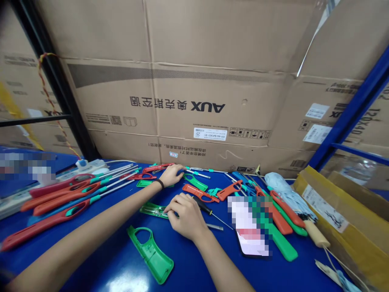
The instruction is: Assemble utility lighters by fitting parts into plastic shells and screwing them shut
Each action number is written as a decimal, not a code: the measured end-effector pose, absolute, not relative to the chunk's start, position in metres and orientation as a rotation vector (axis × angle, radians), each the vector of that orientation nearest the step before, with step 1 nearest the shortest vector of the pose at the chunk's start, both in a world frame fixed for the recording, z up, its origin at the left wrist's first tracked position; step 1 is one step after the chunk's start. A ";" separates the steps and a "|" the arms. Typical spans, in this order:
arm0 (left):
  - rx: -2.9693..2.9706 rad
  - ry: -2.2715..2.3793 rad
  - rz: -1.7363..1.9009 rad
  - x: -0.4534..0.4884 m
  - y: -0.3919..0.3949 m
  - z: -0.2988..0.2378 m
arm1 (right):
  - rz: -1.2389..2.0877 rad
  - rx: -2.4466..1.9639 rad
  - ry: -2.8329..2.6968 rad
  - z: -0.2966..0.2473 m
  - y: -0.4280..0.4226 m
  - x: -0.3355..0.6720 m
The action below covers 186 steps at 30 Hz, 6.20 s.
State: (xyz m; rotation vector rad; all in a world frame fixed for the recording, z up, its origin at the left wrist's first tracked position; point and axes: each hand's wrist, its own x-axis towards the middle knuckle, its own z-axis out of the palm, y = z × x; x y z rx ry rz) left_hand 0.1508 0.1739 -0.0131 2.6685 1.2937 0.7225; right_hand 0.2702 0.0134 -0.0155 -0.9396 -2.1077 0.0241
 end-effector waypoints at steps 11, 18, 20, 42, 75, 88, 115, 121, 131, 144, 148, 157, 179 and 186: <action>2.702 1.318 0.600 0.195 0.183 -0.017 | 0.013 -0.942 -2.155 -0.010 0.013 0.268; 2.704 1.288 0.588 0.201 0.186 -0.014 | 0.015 -0.959 -2.180 -0.010 0.014 0.269; 2.694 1.309 0.611 0.201 0.187 -0.012 | 0.014 -0.964 -2.184 -0.010 0.014 0.270; 2.575 0.672 0.491 0.208 0.160 0.002 | 0.009 -0.960 -2.184 -0.009 0.012 0.269; 2.046 0.833 0.859 0.072 0.057 -0.013 | 0.202 -1.056 -2.035 -0.014 0.015 0.272; 2.139 0.849 0.988 0.077 0.050 -0.016 | 0.259 -1.138 -1.989 -0.015 0.017 0.272; 2.882 0.571 1.251 0.073 0.044 -0.012 | 0.559 -1.007 -1.929 -0.012 0.012 0.267; 2.856 0.587 1.232 0.075 0.046 -0.015 | 0.554 -0.950 -1.862 -0.012 0.016 0.271; 2.705 0.699 1.292 0.077 0.044 -0.018 | 0.457 -0.934 -1.825 -0.011 0.019 0.274; 2.582 0.836 1.217 0.075 0.050 -0.021 | 0.441 -0.979 -1.790 -0.009 0.018 0.274; 2.620 0.754 1.186 0.075 0.051 -0.018 | 0.463 -0.966 -1.829 -0.006 0.014 0.272; 2.653 0.706 1.188 0.076 0.046 -0.013 | 0.734 -1.000 -1.785 -0.013 0.014 0.267; 2.525 0.789 1.218 0.079 0.040 -0.018 | 0.878 -0.941 -1.635 -0.022 0.017 0.265; 2.542 0.797 1.184 0.080 0.043 -0.021 | 0.804 -0.974 -1.660 -0.017 0.019 0.267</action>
